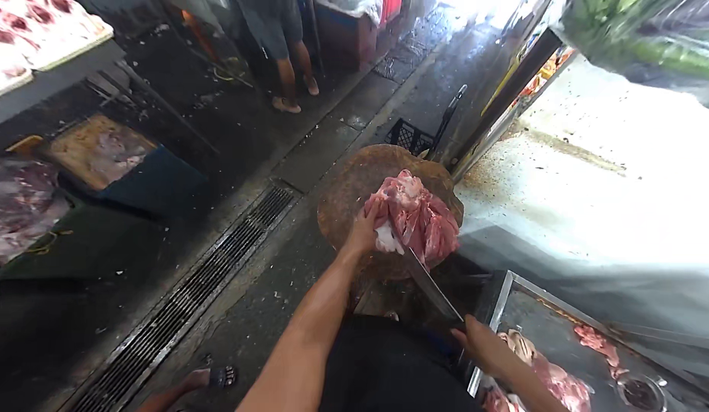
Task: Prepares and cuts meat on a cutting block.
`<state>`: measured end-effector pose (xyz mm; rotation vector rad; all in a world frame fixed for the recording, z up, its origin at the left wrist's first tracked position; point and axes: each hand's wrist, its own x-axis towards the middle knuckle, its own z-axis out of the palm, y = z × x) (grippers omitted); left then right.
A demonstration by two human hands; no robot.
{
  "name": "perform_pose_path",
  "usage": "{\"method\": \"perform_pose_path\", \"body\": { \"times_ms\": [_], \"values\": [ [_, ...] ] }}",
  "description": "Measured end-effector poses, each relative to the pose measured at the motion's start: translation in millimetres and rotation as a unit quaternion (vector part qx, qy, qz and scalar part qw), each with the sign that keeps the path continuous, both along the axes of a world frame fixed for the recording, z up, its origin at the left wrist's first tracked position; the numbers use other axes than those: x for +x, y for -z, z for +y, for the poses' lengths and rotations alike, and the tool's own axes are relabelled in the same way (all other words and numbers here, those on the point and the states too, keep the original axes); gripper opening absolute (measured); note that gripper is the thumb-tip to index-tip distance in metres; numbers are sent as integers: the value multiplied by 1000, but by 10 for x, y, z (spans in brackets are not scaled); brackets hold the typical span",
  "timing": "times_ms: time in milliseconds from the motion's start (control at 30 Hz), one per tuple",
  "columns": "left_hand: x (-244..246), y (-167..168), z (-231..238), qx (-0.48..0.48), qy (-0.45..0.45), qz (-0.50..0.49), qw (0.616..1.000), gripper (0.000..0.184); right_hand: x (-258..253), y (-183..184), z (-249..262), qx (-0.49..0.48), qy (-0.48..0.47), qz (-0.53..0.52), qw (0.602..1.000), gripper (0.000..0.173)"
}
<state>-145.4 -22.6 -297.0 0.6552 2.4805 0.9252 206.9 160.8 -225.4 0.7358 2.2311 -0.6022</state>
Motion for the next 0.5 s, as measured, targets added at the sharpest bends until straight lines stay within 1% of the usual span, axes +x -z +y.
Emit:
{"method": "perform_pose_path", "body": {
  "times_ms": [67, 100, 167, 200, 267, 333, 400, 500],
  "values": [
    [-151, -81, -50, 4, 43, -4, 999, 112, 9, -48, 148, -9, -8, -36, 999, 52],
    [-201, -124, -49, 6, 48, -10, 999, 113, -7, -37, 196, -14, -2, -33, 999, 52],
    [-90, -125, -108, 5, 24, -40, 999, 113, 61, 16, 141, -22, 28, -4, 999, 50],
    [27, -81, -126, 7, -4, -48, 999, 113, 120, 42, 52, -25, 52, 20, 998, 51],
    [229, -4, -60, -1, -69, -30, 997, 114, 119, 68, -166, -18, 99, 82, 992, 52],
    [350, 32, 33, -18, -115, -13, 993, 113, -19, 96, -405, -1, 120, 96, 988, 53],
    [342, 9, 77, -28, -127, -9, 991, 108, -239, 173, -590, 15, 121, 83, 989, 50],
    [234, 6, 16, -35, -100, -13, 994, 108, -515, 254, -828, 38, 129, 36, 990, 46]
  ]
}}
